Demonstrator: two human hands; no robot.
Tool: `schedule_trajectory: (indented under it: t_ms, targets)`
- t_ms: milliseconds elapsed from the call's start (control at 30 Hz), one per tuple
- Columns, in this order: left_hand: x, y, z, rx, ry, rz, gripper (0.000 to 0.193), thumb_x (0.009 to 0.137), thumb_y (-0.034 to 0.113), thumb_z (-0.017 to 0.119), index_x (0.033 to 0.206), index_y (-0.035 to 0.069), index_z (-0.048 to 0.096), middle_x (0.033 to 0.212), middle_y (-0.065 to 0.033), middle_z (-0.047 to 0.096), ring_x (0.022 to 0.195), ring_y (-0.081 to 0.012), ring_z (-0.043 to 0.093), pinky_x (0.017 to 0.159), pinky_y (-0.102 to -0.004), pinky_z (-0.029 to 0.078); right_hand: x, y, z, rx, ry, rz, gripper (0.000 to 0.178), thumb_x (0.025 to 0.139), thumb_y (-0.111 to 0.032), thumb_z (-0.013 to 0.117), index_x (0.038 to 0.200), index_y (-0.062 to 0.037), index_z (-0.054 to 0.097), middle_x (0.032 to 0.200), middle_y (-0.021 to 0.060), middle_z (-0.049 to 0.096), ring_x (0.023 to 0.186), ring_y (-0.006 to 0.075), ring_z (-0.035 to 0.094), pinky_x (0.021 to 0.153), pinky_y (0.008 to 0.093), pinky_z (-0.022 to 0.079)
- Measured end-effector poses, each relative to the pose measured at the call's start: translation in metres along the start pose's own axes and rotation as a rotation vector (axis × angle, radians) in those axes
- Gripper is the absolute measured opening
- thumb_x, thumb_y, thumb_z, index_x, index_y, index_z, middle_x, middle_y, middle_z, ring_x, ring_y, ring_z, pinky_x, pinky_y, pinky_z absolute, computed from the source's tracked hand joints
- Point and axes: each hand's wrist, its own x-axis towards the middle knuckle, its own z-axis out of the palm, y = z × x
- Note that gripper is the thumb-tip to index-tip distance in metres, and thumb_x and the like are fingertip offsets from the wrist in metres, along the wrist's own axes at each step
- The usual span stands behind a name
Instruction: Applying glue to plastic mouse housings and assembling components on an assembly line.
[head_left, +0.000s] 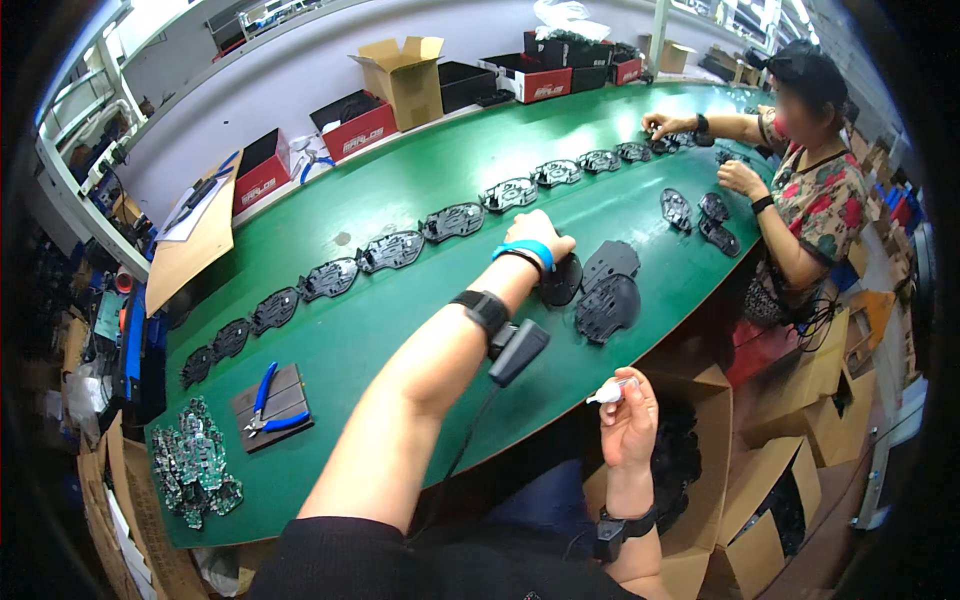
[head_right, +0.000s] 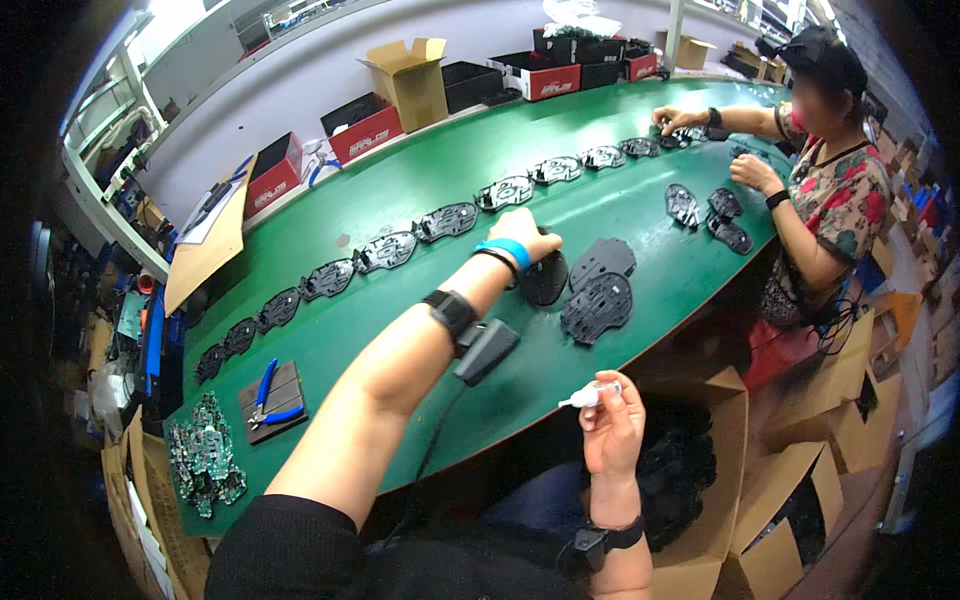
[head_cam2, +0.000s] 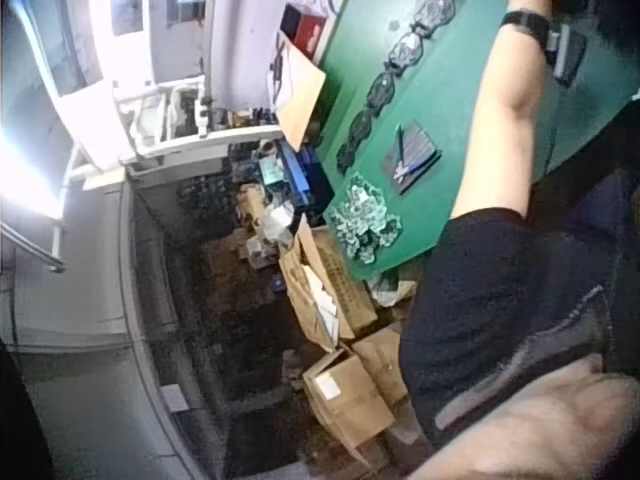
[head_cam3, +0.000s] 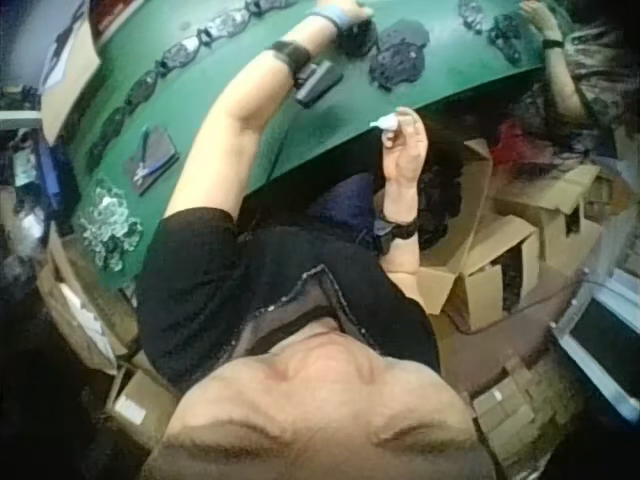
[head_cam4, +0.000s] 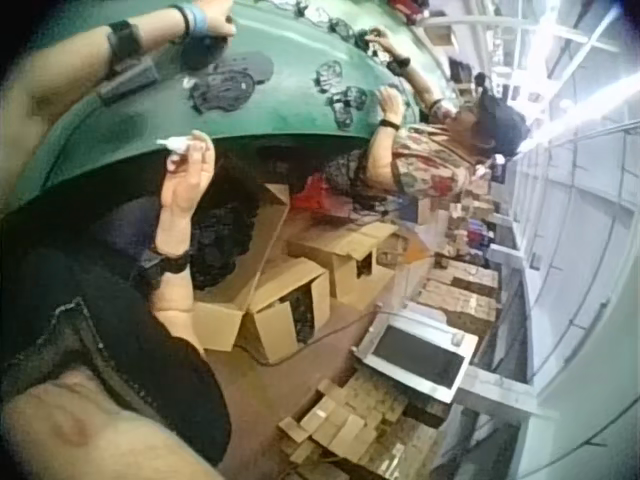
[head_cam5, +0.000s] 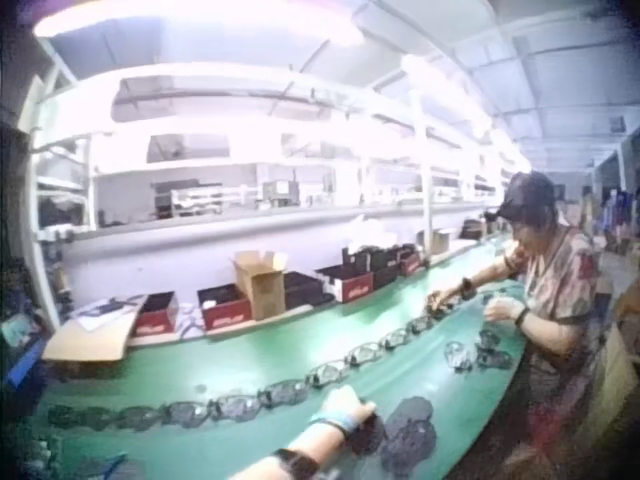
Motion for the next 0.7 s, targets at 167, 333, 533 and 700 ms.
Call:
schedule_trajectory:
  t_ms: [167, 333, 533, 700]
  targets:
    - [-0.051, -0.079, -0.042, -0.341, -0.071, 0.247, 0.035, 0.067, 0.006, 0.063, 0.098, 0.004, 0.045, 0.068, -0.0095, 0.056, 0.056, -0.0140, 0.057, 0.051, -0.0266, 0.048, 0.004, 0.001, 0.002, 0.043, -0.032, 0.009, 0.019, 0.085, -0.014, 0.052, 0.098, -0.0004, 0.052, 0.077, 0.0062, 0.056, 0.057, 0.0080, 0.050, 0.046, 0.0174, 0.039]
    - [-0.142, -0.121, -0.060, -0.923, -0.235, -0.046, 0.047, 0.074, 0.007, 0.064, 0.117, 0.009, 0.044, 0.092, -0.0054, 0.056, 0.079, -0.0121, 0.057, 0.060, -0.0232, 0.051, 0.005, 0.012, 0.018, 0.031, -0.062, 0.070, 0.020, 0.085, -0.013, 0.052, 0.100, -0.0006, 0.052, 0.078, 0.0058, 0.056, 0.058, 0.0078, 0.051, 0.047, 0.0172, 0.039]
    - [-0.228, -0.144, -0.074, -1.030, -0.208, -0.145, 0.044, 0.079, 0.009, 0.059, 0.115, 0.010, 0.033, 0.092, -0.0064, 0.053, 0.066, -0.0122, 0.057, 0.053, -0.0238, 0.050, -0.007, 0.034, 0.056, -0.039, -0.159, 0.169, 0.023, 0.084, -0.008, 0.053, 0.106, 0.0000, 0.050, 0.079, 0.0055, 0.056, 0.059, 0.0071, 0.051, 0.048, 0.0175, 0.041]
    - [-0.276, -0.197, -0.153, -0.472, 0.204, 0.152, 0.032, 0.076, 0.004, 0.060, 0.107, 0.004, 0.049, 0.092, -0.0041, 0.054, 0.081, -0.0099, 0.052, 0.072, -0.0234, 0.044, -0.015, 0.049, 0.077, -0.132, -0.252, 0.256, 0.023, 0.084, -0.008, 0.053, 0.105, 0.0009, 0.049, 0.079, 0.0057, 0.057, 0.059, 0.0067, 0.052, 0.048, 0.0163, 0.041]
